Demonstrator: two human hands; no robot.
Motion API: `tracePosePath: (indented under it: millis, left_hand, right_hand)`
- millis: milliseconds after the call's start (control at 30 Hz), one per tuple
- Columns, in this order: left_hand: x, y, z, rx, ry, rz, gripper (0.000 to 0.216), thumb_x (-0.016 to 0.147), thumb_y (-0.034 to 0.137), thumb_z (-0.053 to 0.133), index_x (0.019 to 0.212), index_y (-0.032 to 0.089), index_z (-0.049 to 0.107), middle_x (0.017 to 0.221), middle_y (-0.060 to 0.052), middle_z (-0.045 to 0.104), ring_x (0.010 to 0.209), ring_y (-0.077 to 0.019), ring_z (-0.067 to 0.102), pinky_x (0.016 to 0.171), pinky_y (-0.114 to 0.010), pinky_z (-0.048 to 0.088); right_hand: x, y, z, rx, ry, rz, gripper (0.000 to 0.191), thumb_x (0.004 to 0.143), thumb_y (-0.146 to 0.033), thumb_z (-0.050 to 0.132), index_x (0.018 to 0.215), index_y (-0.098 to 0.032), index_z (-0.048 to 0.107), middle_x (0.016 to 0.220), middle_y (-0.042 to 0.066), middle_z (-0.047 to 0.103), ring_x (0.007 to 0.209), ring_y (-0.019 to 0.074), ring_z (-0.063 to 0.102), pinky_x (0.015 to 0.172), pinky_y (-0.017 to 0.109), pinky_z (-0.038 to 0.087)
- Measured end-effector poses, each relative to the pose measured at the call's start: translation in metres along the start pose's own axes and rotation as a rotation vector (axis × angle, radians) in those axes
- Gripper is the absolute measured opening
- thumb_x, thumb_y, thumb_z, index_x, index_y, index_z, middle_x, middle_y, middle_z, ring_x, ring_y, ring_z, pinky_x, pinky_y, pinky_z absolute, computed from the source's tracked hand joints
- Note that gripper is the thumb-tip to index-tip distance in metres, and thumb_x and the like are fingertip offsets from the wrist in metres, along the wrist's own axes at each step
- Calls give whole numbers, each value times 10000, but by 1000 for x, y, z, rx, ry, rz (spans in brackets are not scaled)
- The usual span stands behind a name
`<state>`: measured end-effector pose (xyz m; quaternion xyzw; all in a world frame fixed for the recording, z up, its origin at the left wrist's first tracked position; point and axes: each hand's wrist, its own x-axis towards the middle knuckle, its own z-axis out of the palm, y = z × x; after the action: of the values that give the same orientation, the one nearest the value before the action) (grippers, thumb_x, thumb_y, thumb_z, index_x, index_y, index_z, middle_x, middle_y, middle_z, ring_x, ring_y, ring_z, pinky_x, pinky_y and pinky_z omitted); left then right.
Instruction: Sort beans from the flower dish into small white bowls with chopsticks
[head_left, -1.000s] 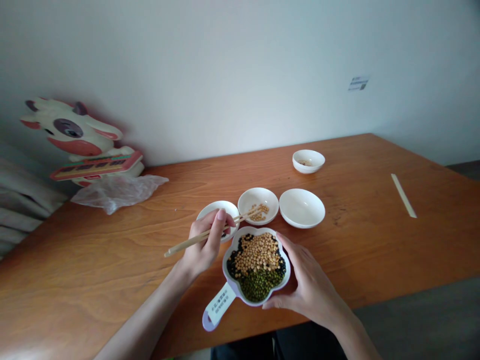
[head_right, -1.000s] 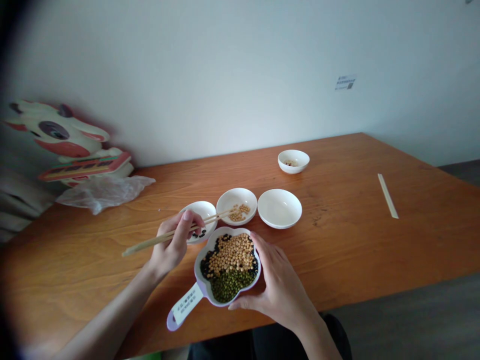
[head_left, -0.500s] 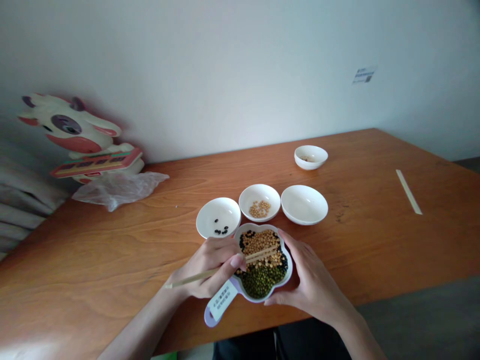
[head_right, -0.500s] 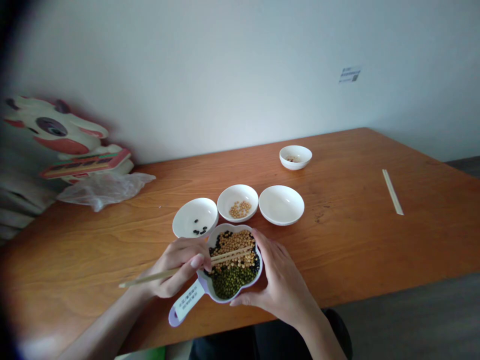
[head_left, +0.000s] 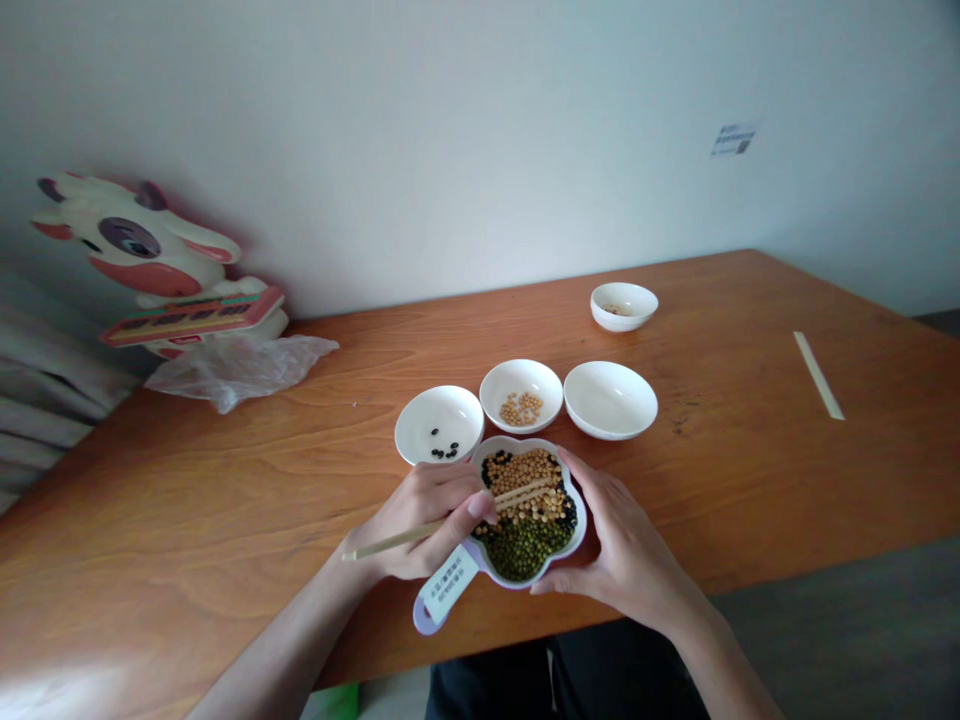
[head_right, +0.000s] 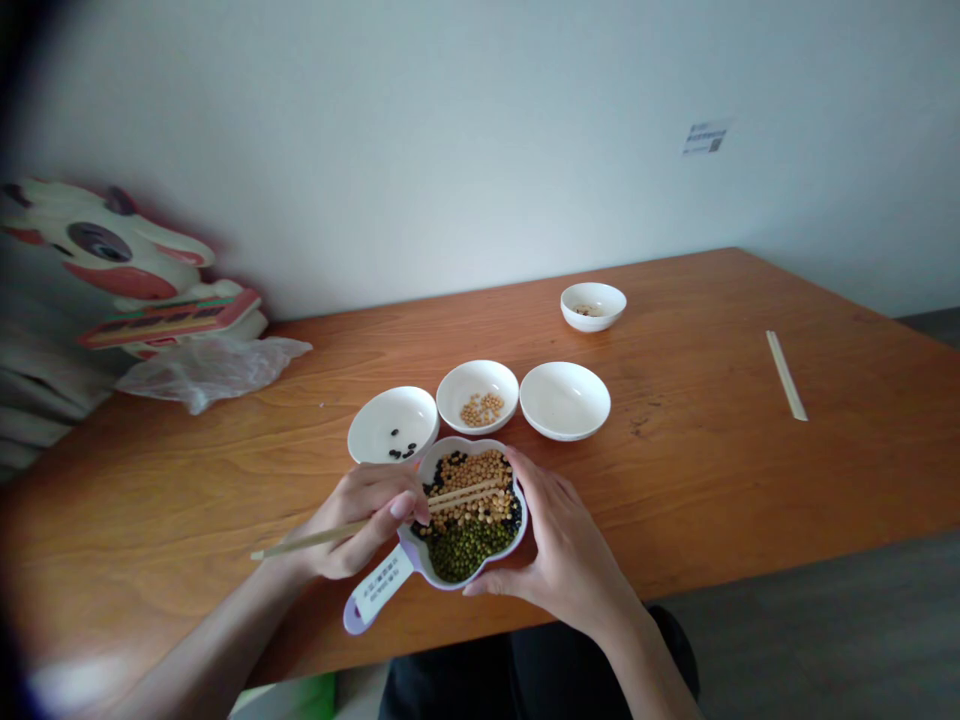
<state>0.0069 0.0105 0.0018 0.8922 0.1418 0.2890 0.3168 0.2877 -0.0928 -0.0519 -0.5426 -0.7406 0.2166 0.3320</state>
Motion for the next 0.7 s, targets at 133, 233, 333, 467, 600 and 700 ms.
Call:
tracePosePath:
  millis: [133, 233, 333, 467, 600, 700]
  left_hand:
    - [2, 1, 3, 37, -25, 14, 333, 1154, 218, 399, 972, 189, 677, 829, -41, 696, 767, -171, 633, 743, -317, 502]
    - [2, 1, 5, 83, -40, 38, 332, 1156, 222, 398, 982, 187, 679, 825, -45, 698, 752, -176, 629, 738, -330, 499]
    - [2, 1, 5, 116, -48, 56, 331, 1156, 230, 404, 970, 184, 673, 822, -49, 697, 749, -183, 628, 748, -344, 499]
    - [3, 2, 4, 98, -47, 29, 335, 1159, 234, 398, 968, 188, 670, 820, -41, 692, 755, -176, 618, 741, -330, 495]
    - [3, 2, 6, 90, -43, 53, 321, 1159, 225, 398, 975, 187, 658, 830, -45, 702, 765, -179, 632, 751, -330, 508]
    - [2, 1, 8, 89, -27, 78, 307, 1154, 208, 396, 996, 185, 659, 840, -54, 713, 768, -184, 647, 763, -335, 532]
  right_hand:
    - [0, 0, 0, -5, -3, 9, 1320, 707, -662, 964, 1741, -359, 201, 1731, 148, 488, 1554, 419, 520, 1244, 617, 491]
    - [0, 0, 0, 0, 3, 3, 1328, 697, -656, 972, 1743, -349, 212, 1728, 157, 489, 1553, 428, 519, 1248, 624, 484]
    - [0, 0, 0, 1, -1, 11, 1335, 690, -648, 980, 1742, -347, 216, 1735, 151, 484, 1563, 420, 509, 1260, 612, 475]
    - [2, -1, -1, 7, -10, 12, 1317, 696, -667, 968, 1734, -343, 226, 1734, 154, 486, 1558, 417, 515, 1255, 609, 477]
    - [3, -1, 0, 7, -6, 7, 1316, 704, -682, 957, 1739, -339, 218, 1740, 154, 479, 1569, 411, 503, 1257, 606, 477]
    - [2, -1, 0, 9, -3, 2, 1318, 707, -677, 957, 1742, -338, 215, 1737, 160, 481, 1567, 420, 506, 1253, 622, 478]
